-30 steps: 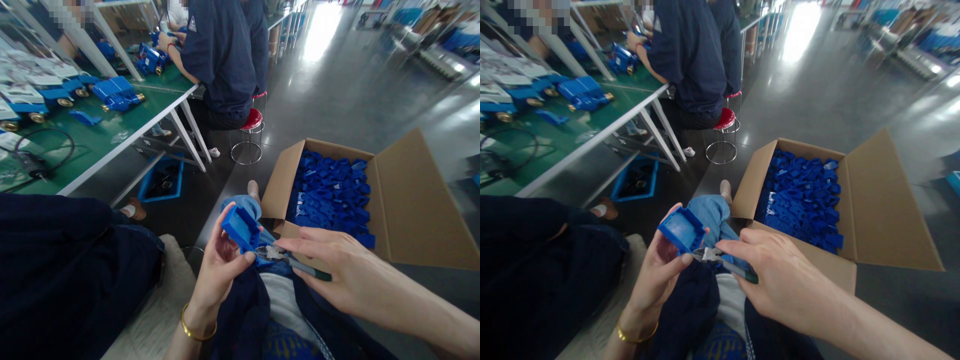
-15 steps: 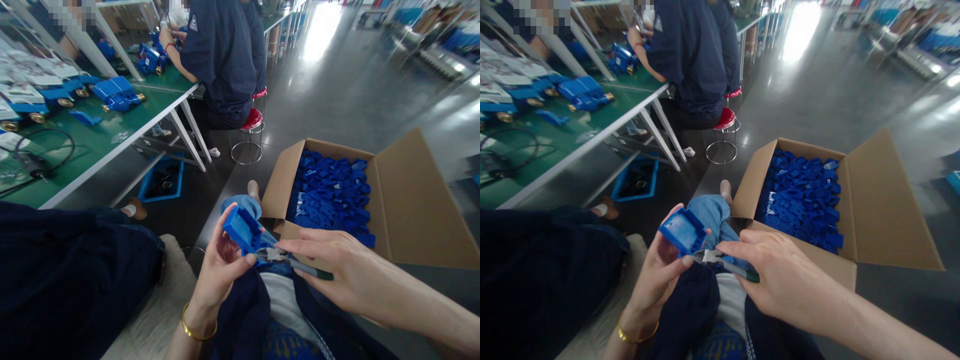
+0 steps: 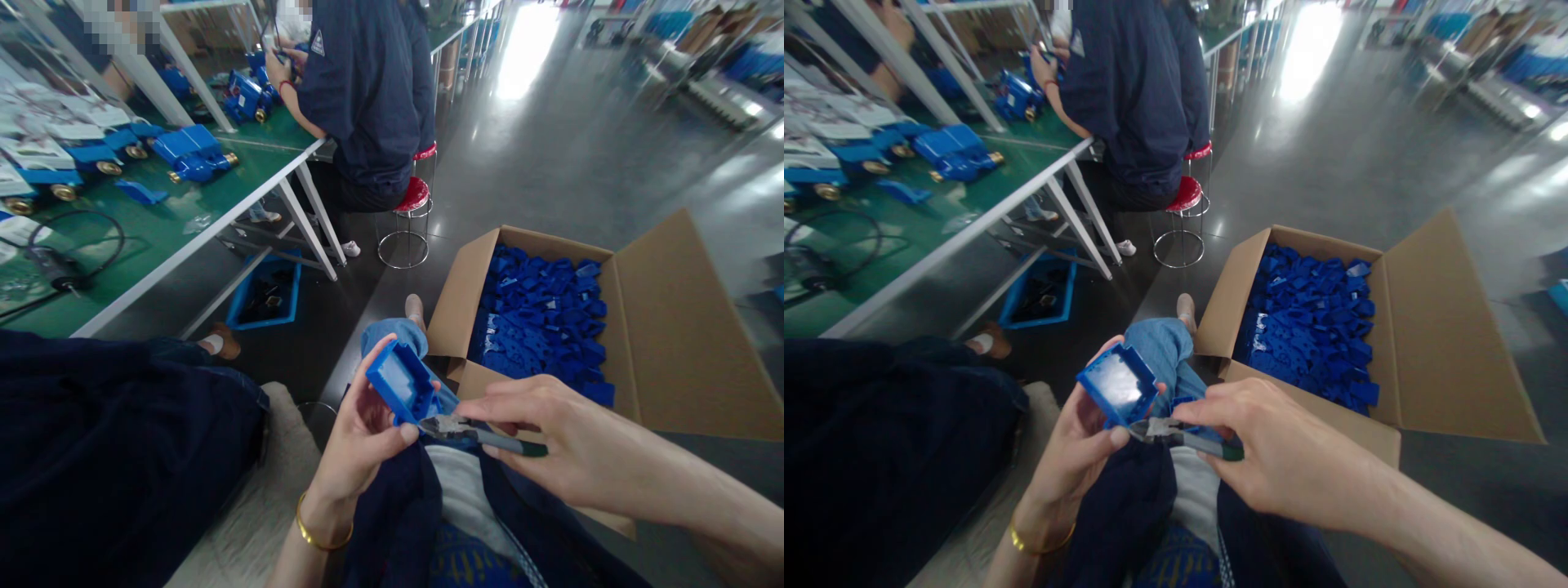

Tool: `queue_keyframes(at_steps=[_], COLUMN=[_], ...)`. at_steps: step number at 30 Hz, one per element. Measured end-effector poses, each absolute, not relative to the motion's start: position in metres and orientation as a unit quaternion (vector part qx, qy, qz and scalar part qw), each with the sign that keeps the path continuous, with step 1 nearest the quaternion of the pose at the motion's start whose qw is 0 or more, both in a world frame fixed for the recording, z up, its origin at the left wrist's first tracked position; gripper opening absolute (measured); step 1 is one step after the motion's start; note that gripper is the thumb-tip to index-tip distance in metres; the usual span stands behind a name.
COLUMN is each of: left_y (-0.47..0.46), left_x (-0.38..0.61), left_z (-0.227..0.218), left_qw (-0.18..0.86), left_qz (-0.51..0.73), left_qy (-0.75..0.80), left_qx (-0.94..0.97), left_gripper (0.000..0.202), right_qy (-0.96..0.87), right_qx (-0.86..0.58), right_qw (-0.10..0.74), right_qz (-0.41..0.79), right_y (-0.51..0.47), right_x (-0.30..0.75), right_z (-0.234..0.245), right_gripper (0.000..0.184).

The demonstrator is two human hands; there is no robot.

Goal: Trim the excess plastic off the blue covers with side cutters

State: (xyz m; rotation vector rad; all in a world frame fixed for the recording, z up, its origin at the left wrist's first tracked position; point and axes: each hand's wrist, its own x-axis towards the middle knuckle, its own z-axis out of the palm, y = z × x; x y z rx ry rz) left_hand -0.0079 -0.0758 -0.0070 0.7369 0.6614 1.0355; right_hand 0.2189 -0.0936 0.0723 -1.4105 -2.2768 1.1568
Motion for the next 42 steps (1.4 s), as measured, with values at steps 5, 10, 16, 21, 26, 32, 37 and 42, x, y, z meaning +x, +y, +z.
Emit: queue_keyframes(at_steps=[5, 10, 16, 21, 26, 32, 37, 42], left_y=[-0.075, -0.075, -0.076, -0.08, -0.072, -0.071, -0.072, -0.07], left_x=[-0.005, -0.003, 0.0, 0.009, 0.007, 0.01, 0.009, 0.011], left_z=[-0.009, -0.011, -0.013, -0.014, -0.01, -0.009, -0.007, -0.008], left_qw=[0.714, 0.689, 0.718, 0.755, 0.738, 0.697, 0.674, 0.677], left_qz=[0.502, 0.524, 0.503, 0.474, 0.496, 0.517, 0.532, 0.533], left_qy=[0.352, 0.391, 0.391, 0.38, 0.381, 0.418, 0.438, 0.434], left_qx=[0.338, 0.312, 0.279, 0.246, 0.254, 0.267, 0.265, 0.261], left_gripper=[0.086, 0.084, 0.08, 0.074, 0.052, 0.069, 0.064, 0.071], right_qy=[-0.801, -0.836, -0.827, -0.784, -0.638, -0.592, -0.664, -0.652], right_qx=[-0.517, -0.521, -0.521, -0.534, -0.597, -0.57, -0.587, -0.57], right_qw=[0.143, 0.168, 0.202, 0.306, 0.355, 0.348, 0.301, 0.325], right_qz=[0.265, 0.023, -0.057, 0.08, 0.331, 0.452, 0.353, 0.379], right_y=[-0.107, -0.118, -0.125, -0.116, -0.096, -0.084, -0.087, -0.083], right_x=[0.212, 0.198, 0.189, 0.192, 0.199, 0.19, 0.189, 0.19], right_z=[0.057, 0.041, 0.024, 0.026, 0.037, 0.034, 0.028, 0.03], right_gripper=[0.037, 0.044, 0.044, 0.039, 0.027, 0.014, 0.019, 0.017])
